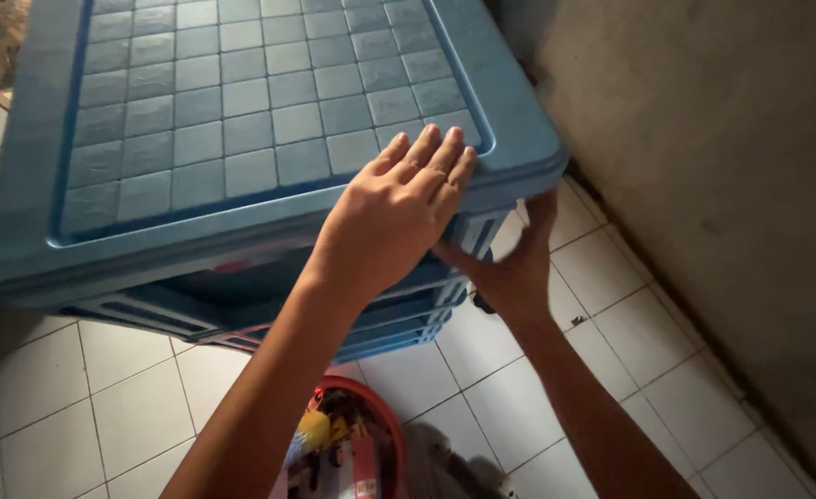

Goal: The person assembles a blue plastic storage unit by attaching corner pieces to the drawer frames. They then place the drawers into the unit, secure the lid, and transfer items from a red basket into the top drawer.

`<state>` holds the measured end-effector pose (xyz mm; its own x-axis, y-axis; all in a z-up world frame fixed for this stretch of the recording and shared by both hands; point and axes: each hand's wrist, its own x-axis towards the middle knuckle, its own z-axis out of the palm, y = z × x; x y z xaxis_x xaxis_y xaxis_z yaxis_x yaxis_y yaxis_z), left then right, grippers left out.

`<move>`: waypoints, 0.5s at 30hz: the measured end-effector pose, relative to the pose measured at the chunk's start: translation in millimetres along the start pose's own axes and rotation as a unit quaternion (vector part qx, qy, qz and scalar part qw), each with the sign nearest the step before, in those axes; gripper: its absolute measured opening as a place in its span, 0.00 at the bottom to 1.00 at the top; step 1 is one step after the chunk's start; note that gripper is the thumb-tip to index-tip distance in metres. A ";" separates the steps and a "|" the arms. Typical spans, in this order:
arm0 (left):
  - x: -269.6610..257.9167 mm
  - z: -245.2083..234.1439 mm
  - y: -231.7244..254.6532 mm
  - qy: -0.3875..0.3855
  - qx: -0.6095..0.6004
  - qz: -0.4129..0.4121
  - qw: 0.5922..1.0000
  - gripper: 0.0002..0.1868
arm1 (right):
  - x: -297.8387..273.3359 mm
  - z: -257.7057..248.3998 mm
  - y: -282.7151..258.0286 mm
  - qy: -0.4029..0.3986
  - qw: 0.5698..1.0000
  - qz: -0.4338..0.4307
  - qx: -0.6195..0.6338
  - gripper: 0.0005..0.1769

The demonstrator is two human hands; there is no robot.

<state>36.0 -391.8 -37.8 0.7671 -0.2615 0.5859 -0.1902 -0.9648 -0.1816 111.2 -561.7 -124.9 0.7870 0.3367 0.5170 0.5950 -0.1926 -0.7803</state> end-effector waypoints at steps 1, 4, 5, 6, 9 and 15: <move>-0.3 0.6 0.8 0.000 0.005 0.003 1.000 0.23 | 3.0 7.2 4.0 0.019 0.999 0.025 -0.010 0.61; 0.5 0.2 -0.8 0.004 0.019 0.008 1.000 0.23 | 13.3 9.8 6.3 0.027 1.000 0.007 0.010 0.48; 0.6 -0.1 -1.1 0.004 0.017 0.010 1.000 0.23 | 14.6 9.3 5.2 0.021 0.999 -0.012 0.026 0.46; 0.6 -0.4 -1.4 0.004 0.015 0.012 1.000 0.23 | 15.7 8.7 4.2 0.018 1.000 -0.017 -0.005 0.43; -0.5 -0.2 -1.5 0.001 0.023 0.014 1.000 0.24 | 19.0 6.9 5.0 -0.002 0.998 -0.037 -0.041 0.36; -0.4 -1.8 -2.4 -0.007 0.007 0.019 1.000 0.24 | 25.6 5.9 12.4 -0.055 0.996 -0.028 -0.064 0.30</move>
<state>35.0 -389.4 -36.2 0.7676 -0.2974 0.5677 -0.2103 -0.9537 -0.2153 137.8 -550.1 -123.4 0.7331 0.4473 0.5123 0.6595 -0.2836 -0.6961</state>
